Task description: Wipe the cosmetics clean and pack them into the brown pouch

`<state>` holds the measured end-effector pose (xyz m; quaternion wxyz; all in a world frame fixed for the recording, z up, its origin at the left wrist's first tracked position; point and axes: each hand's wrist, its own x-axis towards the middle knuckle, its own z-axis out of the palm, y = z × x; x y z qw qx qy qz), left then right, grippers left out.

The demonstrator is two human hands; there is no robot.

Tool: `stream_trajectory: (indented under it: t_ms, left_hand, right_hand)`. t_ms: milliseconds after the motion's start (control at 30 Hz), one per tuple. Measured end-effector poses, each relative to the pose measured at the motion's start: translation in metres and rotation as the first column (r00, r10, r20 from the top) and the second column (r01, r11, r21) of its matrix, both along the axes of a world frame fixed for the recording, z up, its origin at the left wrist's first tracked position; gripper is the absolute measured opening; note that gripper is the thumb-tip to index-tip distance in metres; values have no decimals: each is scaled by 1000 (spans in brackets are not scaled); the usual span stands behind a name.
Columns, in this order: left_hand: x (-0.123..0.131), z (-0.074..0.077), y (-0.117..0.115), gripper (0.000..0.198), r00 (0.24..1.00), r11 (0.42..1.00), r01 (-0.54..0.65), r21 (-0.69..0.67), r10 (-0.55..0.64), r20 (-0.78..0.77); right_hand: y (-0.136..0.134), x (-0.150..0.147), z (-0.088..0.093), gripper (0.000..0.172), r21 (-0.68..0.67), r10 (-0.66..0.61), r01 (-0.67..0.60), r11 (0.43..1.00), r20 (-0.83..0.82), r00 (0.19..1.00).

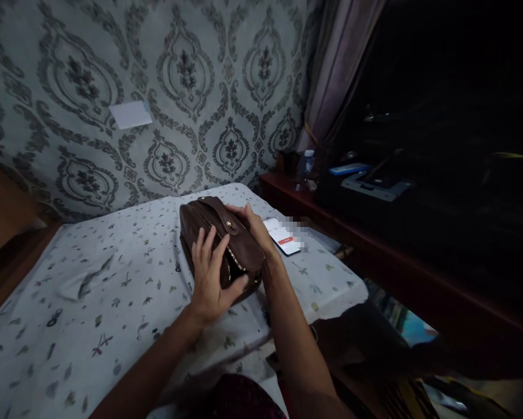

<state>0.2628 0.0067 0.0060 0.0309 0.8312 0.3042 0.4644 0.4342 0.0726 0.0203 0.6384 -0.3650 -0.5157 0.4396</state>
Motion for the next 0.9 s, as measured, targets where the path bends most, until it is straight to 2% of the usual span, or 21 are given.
stream_trajectory:
  t_ms: [100, 200, 333, 533, 900]
  left_hand:
    - [-1, -3, -9, 78, 997, 999, -21, 32, 23, -74]
    - [3, -3, -9, 67, 991, 995, -91, 34, 94, -95]
    - [6, -1, -7, 57, 986, 989, -125, 78, 133, -99]
    - [3, 0, -6, 68, 981, 983, -116, 145, 136, -137]
    - [3, -1, -6, 60, 971, 984, -161, 73, 171, -168]
  right_hand:
    - [-2, 0, 2, 71, -6, 7, -7, 1000, 5, 1000]
    - [-6, 1, 6, 69, 8, -3, 2, 1000, 47, 999]
    - [-16, 1, 7, 63, 34, -52, 49, 998, 115, 992]
    - [-33, -4, 4, 67, 29, -117, 115, 993, 125, 985]
    - [-51, -5, 5, 65, 46, -128, 122, 991, 155, 980]
